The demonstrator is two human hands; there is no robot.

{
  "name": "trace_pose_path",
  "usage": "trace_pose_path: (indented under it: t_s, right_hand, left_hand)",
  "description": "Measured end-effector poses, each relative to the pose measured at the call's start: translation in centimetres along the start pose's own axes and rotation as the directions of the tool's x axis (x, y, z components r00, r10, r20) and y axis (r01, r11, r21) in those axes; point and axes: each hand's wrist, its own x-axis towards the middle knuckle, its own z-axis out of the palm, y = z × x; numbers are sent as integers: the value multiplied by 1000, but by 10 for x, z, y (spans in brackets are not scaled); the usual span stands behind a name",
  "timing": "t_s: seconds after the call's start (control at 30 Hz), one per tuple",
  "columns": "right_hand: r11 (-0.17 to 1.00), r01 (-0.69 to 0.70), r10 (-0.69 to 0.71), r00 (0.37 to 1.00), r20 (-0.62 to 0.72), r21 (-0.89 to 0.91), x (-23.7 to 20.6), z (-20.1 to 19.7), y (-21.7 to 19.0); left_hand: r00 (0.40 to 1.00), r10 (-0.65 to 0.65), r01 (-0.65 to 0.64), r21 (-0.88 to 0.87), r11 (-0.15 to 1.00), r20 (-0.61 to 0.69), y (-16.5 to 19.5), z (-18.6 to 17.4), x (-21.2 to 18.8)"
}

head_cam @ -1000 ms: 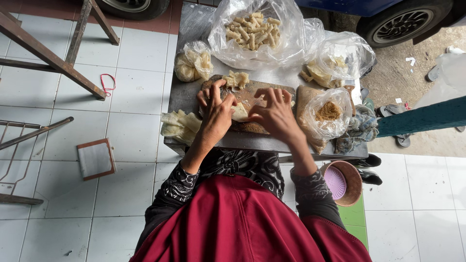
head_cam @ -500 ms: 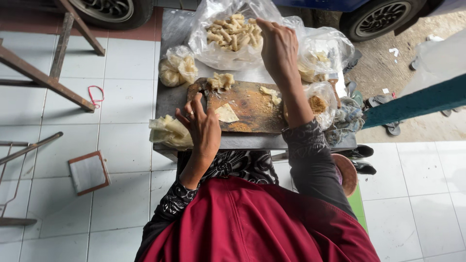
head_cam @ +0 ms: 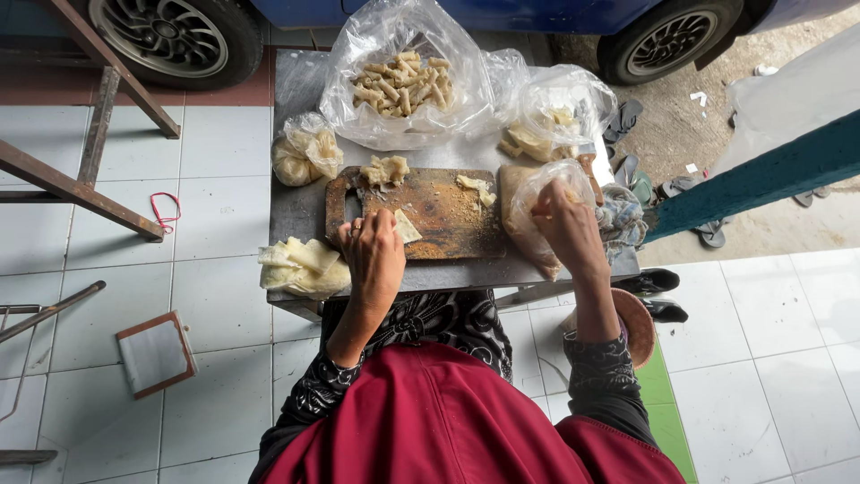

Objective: The person sits at a small table and wraps food rolls by hand. They take thin square pastry wrappers from a stack, place a portion of brown filling from a plastic bag onto each wrapper, fold the wrapper over the filling and roll it closed, then place the finished roll into a plastic bag with other completed rolls.

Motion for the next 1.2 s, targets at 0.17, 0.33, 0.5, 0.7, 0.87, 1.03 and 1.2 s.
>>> trace_pose_path:
  t_s: [0.17,0.33,0.5,0.7,0.87,1.03,1.2]
  right_hand:
    - [991,54,-50,998,38,-119,8,3,4]
    - [983,-162,165,986,-29,85,14,3,2]
    - [513,-8,305,937,-173,859,5,-15,2]
    - [246,-127,99,989,106,961,5,52,-99]
    - [864,116,-39,986,-164,490,4,108,-177]
    - [921,380,-335,888,-314,91,-13,112,-181]
    - [939,104,-49,984,-172,327,-6,105,-164]
  left_hand:
    - [996,-62,59,-44,997,-70,-8,-5,6]
    - [995,-64,56,-99,994,-81,-11,-13,9]
    - [995,-94,85,-162,983,-46,-15,-17,6]
    - [994,-86,71,-196,978,-66,-12,-20,5]
    - [994,-106,96,-202,975,-39,-9,-25,3]
    - [994,-103,93,-217,972,-33,-10,-26,2]
    - [993,-105,93,-204,975,-53,-12,-20,3]
